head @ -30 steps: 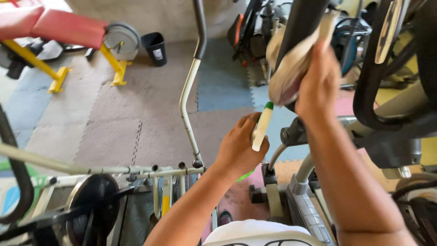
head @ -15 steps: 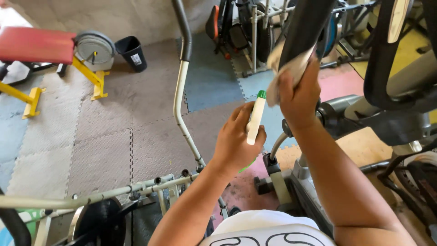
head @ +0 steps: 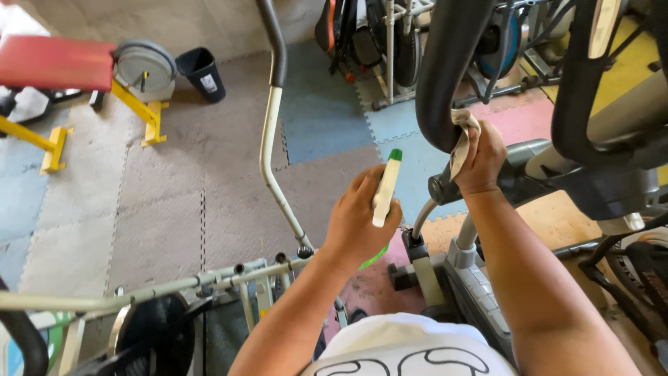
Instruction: Cleaning and wiping down various exercise machines using a spray bottle and a cloth.
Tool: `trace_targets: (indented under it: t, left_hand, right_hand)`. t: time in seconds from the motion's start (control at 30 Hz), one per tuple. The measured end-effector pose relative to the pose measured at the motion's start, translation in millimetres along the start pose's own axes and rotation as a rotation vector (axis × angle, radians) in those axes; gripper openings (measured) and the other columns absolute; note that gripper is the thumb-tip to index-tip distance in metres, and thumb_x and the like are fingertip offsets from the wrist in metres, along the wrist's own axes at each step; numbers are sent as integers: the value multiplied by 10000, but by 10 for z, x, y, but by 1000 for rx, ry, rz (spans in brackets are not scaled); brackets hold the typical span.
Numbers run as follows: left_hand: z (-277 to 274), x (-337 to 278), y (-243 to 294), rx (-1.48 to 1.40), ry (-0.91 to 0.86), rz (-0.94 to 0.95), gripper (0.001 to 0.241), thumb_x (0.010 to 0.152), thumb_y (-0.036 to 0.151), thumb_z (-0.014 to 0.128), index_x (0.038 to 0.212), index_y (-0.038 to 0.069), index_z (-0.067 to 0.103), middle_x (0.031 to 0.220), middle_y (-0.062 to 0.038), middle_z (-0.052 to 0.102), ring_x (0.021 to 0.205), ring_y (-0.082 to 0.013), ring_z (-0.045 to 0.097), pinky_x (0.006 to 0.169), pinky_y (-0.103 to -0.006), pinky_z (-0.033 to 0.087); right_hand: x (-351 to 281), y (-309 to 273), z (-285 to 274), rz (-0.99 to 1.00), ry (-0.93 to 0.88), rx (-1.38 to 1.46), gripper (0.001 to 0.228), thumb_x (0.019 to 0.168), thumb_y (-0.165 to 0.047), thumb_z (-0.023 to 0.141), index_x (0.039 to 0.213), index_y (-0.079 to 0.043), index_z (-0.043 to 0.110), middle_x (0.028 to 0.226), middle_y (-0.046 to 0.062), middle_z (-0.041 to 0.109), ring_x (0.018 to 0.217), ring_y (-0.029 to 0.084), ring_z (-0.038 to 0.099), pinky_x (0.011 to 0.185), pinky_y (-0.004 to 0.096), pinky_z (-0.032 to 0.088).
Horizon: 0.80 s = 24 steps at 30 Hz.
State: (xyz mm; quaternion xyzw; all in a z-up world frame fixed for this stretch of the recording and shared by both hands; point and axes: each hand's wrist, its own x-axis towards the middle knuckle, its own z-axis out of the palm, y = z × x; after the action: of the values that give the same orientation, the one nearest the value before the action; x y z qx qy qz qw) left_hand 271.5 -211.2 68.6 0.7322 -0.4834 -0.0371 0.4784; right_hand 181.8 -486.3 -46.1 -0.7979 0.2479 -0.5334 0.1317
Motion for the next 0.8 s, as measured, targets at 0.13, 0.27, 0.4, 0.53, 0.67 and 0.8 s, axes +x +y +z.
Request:
trace_targets:
  t: [0.13, 0.27, 0.4, 0.53, 0.67, 0.8]
  left_hand:
    - [103, -3, 155, 2, 53, -18, 516, 879, 183, 651, 1381, 106, 559, 1289, -156, 660, 1120, -410, 663, 953, -472, 553]
    - [300, -85, 252, -9, 55, -41, 505, 876, 187, 661, 1365, 101, 567, 1308, -169, 652, 1142, -416, 652, 963, -474, 544]
    - [505, -185, 183, 23, 39, -90, 525, 861, 179, 669, 1365, 94, 548, 1327, -192, 616, 1147, -435, 625, 957, -495, 515]
    - [402, -271, 445, 37, 80, -93, 530, 860, 169, 661, 1376, 96, 563, 1318, -169, 643, 1138, -437, 628, 961, -502, 514]
    - [437, -316, 556, 90, 165, -57, 505, 851, 167, 664, 1342, 88, 576, 1296, -151, 659, 1120, -415, 651, 946, -490, 536]
    - [455, -359, 706, 79, 259, 20, 477, 856, 160, 670, 1319, 72, 597, 1292, -153, 665, 1116, -394, 663, 940, -465, 554]
  right_hand:
    - [102, -12, -16, 288, -17, 370, 321, 1121, -248, 462, 1211, -20, 668, 920, 88, 651, 808, 189, 590, 756, 344, 484]
    - [-115, 661, 99, 492, -101, 904, 323, 1146, -316, 467, 1200, -42, 630, 1073, 22, 638, 963, 103, 574, 888, 271, 473]
    - [237, 126, -259, 711, -371, 917, 350, 1054, -372, 446, 1053, -90, 653, 952, 12, 676, 864, 125, 621, 799, 270, 500]
    - [284, 101, -175, 1031, -377, 970, 311, 1088, -401, 544, 1017, -111, 630, 819, 9, 565, 718, 173, 523, 666, 327, 428]
    - [203, -108, -50, 691, -153, 484, 434, 1124, -443, 440, 1003, -84, 652, 780, 45, 571, 682, 193, 559, 655, 379, 477]
    - [381, -998, -311, 159, -114, 523, 430, 1120, -372, 397, 1183, -41, 664, 768, 19, 586, 690, 186, 587, 650, 359, 485]
